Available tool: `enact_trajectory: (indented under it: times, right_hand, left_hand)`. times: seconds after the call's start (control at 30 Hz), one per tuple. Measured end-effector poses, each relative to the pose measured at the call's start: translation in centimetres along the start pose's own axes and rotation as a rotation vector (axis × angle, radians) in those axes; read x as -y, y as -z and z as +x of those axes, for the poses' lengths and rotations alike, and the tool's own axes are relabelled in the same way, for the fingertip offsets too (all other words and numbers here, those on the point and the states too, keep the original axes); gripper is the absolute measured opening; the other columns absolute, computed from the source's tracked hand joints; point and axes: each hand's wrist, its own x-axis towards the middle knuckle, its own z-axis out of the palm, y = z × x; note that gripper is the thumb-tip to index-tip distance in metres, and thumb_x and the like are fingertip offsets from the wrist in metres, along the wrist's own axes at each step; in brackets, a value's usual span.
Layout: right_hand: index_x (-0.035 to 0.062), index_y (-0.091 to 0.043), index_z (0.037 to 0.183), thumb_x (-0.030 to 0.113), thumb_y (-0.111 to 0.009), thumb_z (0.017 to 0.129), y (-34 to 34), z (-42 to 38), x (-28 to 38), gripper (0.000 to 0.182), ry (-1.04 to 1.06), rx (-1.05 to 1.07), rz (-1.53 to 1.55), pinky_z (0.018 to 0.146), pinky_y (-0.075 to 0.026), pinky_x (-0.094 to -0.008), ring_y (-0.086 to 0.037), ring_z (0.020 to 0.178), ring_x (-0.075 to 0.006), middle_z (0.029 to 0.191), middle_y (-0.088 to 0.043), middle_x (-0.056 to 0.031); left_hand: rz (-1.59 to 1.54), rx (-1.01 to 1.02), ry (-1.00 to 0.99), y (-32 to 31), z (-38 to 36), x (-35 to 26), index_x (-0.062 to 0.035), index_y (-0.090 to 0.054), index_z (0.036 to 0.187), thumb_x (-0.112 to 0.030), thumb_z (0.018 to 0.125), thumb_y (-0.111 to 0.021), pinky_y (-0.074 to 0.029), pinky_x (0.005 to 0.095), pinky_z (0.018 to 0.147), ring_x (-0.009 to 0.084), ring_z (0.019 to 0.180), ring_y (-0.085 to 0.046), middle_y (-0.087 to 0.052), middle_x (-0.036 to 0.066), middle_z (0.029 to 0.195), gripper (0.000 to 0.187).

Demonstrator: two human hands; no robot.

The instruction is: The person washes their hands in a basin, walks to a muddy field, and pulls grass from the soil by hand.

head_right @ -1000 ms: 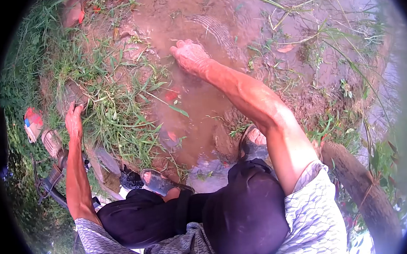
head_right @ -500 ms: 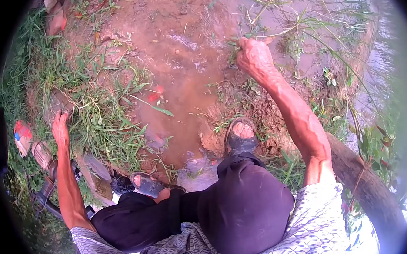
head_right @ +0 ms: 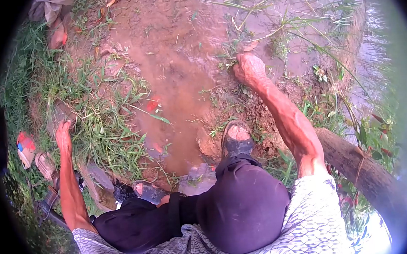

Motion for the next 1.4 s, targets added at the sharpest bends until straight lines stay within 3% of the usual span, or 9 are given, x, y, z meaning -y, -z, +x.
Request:
enact_trajectory:
  times: [0.27, 0.43, 0.53, 0.67, 0.73, 0.8, 1.03, 1.17, 1.4]
  right_hand:
    - [0.0136, -0.07, 0.102, 0.021, -0.065, 0.083, -1.8, -2.4, -0.5, 0.022, 0.224, 0.132, 0.327, 0.069, -0.05, -0.0479, -0.064, 0.076, -0.0408, 0.077, -0.063, -0.0236]
    - [0.0029, -0.069, 0.096, 0.017, -0.069, 0.087, 2.1, -4.3, 4.8, 0.017, 0.036, 0.388, 0.837, 0.051, -0.039, -0.0274, -0.05, 0.057, -0.0065, 0.064, -0.058, 0.0025]
    - [0.0058, -0.069, 0.097, 0.013, -0.069, 0.088, 3.7, -3.8, 8.0, 0.012, -0.089, 0.48, 1.127, 0.051, -0.038, -0.0243, -0.05, 0.056, -0.0054, 0.064, -0.057, 0.0045]
    - [0.0028, -0.068, 0.098, 0.015, -0.068, 0.087, 4.6, -1.5, 8.9, 0.016, 0.063, 0.298, 0.885, 0.053, -0.044, -0.0303, -0.057, 0.059, -0.0155, 0.065, -0.061, -0.0018]
    - [-0.001, -0.059, 0.096, 0.007, -0.056, 0.081, 2.0, 1.8, 5.2, 0.017, 0.479, -0.181, 0.062, 0.061, -0.05, -0.0479, -0.063, 0.076, -0.0417, 0.096, -0.063, -0.0241]
    - [-0.0011, -0.055, 0.101, 0.011, -0.053, 0.084, 1.3, 3.5, 2.6, 0.021, 0.476, -0.331, -0.079, 0.066, -0.054, -0.0509, -0.066, 0.074, -0.0398, 0.109, -0.056, -0.0288]
    - [0.0014, -0.051, 0.105, 0.011, -0.049, 0.089, 1.5, 5.1, -0.7, 0.018, 0.413, -0.184, -0.318, 0.063, -0.055, -0.0499, -0.067, 0.069, -0.0392, 0.092, -0.062, -0.0232]
    - [0.0023, -0.059, 0.087, 0.012, -0.053, 0.083, 1.3, 5.7, 0.0, 0.012, 0.303, -0.046, -0.167, 0.064, -0.053, -0.0489, -0.066, 0.072, -0.0397, 0.072, -0.064, -0.0215]
    - [0.0026, -0.054, 0.092, 0.011, -0.056, 0.081, 1.5, 1.6, 2.2, 0.014, 0.519, -0.046, 0.094, 0.067, -0.052, -0.0505, -0.064, 0.072, -0.0416, 0.087, -0.062, -0.024]
  left_hand:
    - [-0.038, -0.012, -0.031, -0.4, 0.4, 0.5, 0.0034, -0.051, 0.135, -0.051, 0.081, -0.057, -0.033, 0.0363, 0.106, 0.0341, 0.125, -0.051, -0.055, 0.024, 0.134, 0.077]
    - [-0.005, 0.026, -0.004, -0.3, 0.3, 0.0, 0.0014, -0.051, 0.136, -0.051, 0.081, -0.058, -0.034, 0.0367, 0.106, 0.0341, 0.124, -0.052, -0.056, 0.023, 0.132, 0.076]
    - [0.015, -0.033, -0.016, -0.1, 0.5, 0.3, -0.0001, -0.052, 0.135, -0.051, 0.081, -0.057, -0.035, 0.038, 0.106, 0.0346, 0.124, -0.053, -0.057, 0.023, 0.132, 0.074]
    - [0.0, -0.007, -0.021, -0.2, -0.3, -0.7, 0.0018, -0.053, 0.133, -0.052, 0.082, -0.055, -0.035, 0.0391, 0.104, 0.0361, 0.122, -0.053, -0.057, 0.024, 0.13, 0.074]
    - [0.032, -0.024, -0.035, 0.1, -0.6, -1.3, 0.007, -0.054, 0.13, -0.05, 0.084, -0.054, -0.036, 0.0388, 0.103, 0.0365, 0.119, -0.054, -0.058, 0.026, 0.128, 0.073]
    - [0.047, -0.042, -0.032, 0.0, -0.2, -0.8, 0.0061, -0.054, 0.131, -0.051, 0.084, -0.054, -0.036, 0.0391, 0.103, 0.0361, 0.12, -0.054, -0.058, 0.026, 0.128, 0.074]
    - [0.081, -0.024, 0.0, -0.2, 0.3, -0.4, 0.0023, -0.052, 0.134, -0.056, 0.083, -0.055, -0.035, 0.0395, 0.105, 0.0372, 0.124, -0.051, -0.056, 0.025, 0.132, 0.078]
    - [0.049, -0.053, -0.014, -0.8, 0.8, 0.6, 0.0028, -0.051, 0.135, -0.056, 0.082, -0.056, -0.035, 0.0394, 0.106, 0.0378, 0.124, -0.051, -0.055, 0.025, 0.133, 0.08]
    - [0.065, 0.045, 0.04, 0.2, 0.2, -1.5, 0.0051, -0.05, 0.135, -0.055, 0.082, -0.056, -0.035, 0.0393, 0.105, 0.0376, 0.124, -0.051, -0.054, 0.027, 0.133, 0.08]
